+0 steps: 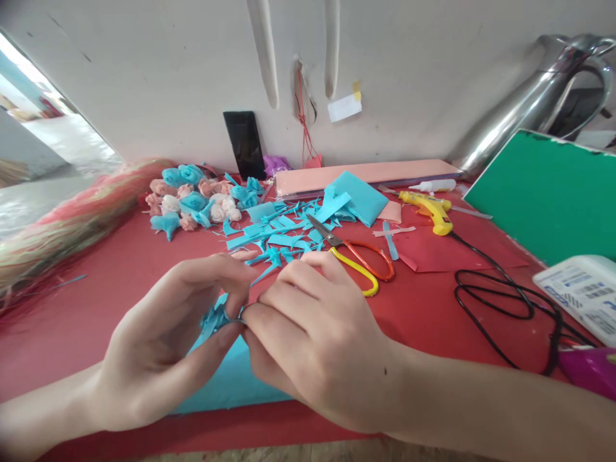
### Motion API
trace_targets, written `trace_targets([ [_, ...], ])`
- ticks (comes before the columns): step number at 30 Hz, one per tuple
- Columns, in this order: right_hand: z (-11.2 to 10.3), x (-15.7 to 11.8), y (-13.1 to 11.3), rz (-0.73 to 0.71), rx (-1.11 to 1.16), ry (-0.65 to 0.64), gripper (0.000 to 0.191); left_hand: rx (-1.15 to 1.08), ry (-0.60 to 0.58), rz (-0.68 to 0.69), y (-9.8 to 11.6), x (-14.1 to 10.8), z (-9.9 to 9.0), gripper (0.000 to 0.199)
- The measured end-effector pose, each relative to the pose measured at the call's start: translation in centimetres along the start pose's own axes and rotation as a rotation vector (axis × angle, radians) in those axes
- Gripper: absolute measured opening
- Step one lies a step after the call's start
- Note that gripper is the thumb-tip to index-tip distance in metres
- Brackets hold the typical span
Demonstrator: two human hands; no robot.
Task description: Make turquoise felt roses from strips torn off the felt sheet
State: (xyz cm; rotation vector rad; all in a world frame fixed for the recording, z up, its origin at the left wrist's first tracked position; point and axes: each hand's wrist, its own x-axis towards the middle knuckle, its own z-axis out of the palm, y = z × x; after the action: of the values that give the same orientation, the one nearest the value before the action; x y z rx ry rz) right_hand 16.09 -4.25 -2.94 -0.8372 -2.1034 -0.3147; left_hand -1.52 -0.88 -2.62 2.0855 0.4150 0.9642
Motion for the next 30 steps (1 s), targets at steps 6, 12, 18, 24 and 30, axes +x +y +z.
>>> trace_targets([
  [6, -0.15, 0.02, -0.33, 0.104, 0.165, -0.053, 0.015, 0.064, -0.038, 0.083, -0.35, 0.28, -0.48, 0.049],
  [12, -0.21, -0.06, -0.51, 0.132, 0.233, -0.079, 0.016, 0.142, -0.120, 0.182, -0.62, 0.33, -0.76, 0.050],
  [18, -0.31, -0.17, -0.47, 0.156, 0.283, -0.099, 0.016, 0.171, -0.100, 0.198, -0.28, 0.44, -0.85, 0.053],
  [24, -0.24, -0.25, -0.57, 0.174, 0.299, -0.115, 0.018, 0.155, -0.123, 0.187, -0.65, 0.38, -0.89, 0.055],
  [30, -0.21, -0.32, -0.54, 0.129, 0.244, -0.118, 0.019, 0.182, -0.129, 0.223, -0.69, 0.55, -0.91, 0.053],
])
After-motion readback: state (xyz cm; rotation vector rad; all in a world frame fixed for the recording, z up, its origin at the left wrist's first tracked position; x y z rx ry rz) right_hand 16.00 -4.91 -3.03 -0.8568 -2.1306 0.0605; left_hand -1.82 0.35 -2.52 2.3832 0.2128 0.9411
